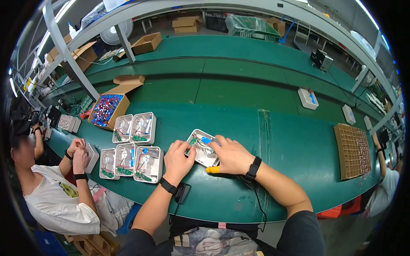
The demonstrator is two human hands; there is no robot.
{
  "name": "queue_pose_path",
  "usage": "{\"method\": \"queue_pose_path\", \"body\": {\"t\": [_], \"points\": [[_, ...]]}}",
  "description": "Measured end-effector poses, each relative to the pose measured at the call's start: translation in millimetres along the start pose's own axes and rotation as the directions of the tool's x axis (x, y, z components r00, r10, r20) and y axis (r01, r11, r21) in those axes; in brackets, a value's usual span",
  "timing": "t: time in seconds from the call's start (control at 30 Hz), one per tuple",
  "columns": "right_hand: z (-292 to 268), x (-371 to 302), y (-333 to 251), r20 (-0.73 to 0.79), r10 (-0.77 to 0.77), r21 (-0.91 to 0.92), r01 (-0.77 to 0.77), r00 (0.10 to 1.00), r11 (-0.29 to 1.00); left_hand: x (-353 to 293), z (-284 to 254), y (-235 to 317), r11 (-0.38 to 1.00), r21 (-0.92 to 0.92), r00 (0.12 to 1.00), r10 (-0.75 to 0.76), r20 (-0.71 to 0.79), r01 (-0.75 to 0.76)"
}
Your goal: The person assembles electronic devices by placing a circuit board and a battery into a plastic housing, using a yellow tool to press the components into place, and setting the units on the table.
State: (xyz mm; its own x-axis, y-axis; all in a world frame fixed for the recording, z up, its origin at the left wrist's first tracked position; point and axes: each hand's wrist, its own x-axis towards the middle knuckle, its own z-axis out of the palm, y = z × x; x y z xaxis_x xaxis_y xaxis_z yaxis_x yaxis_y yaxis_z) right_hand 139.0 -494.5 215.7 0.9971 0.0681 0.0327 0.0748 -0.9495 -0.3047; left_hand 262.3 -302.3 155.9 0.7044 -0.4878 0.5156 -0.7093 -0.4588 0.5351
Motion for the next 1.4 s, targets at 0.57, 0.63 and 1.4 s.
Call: {"method": "queue_pose_path", "body": {"t": [0.57,0.63,1.4], "points": [[13.6,27.2,85.6,0.172,-0.116,0.981,-0.160,0.978,0.109,9.8,2.6,-8.6,0.981,-0.195,0.991,-0.047,-0.127,0.021],[26.4,27.3,79.5,0.171,-0.114,0.981,-0.158,0.979,0.113,7.0,1.4,-12.6,0.984,-0.177,0.990,-0.046,-0.133,0.022],[27.2,25.7,63.5,0.055,-0.223,0.804,0.089,0.973,0.588,10.6,0.2,-14.6,0.761,-0.541,0.929,-0.350,0.122,0.358]]}}
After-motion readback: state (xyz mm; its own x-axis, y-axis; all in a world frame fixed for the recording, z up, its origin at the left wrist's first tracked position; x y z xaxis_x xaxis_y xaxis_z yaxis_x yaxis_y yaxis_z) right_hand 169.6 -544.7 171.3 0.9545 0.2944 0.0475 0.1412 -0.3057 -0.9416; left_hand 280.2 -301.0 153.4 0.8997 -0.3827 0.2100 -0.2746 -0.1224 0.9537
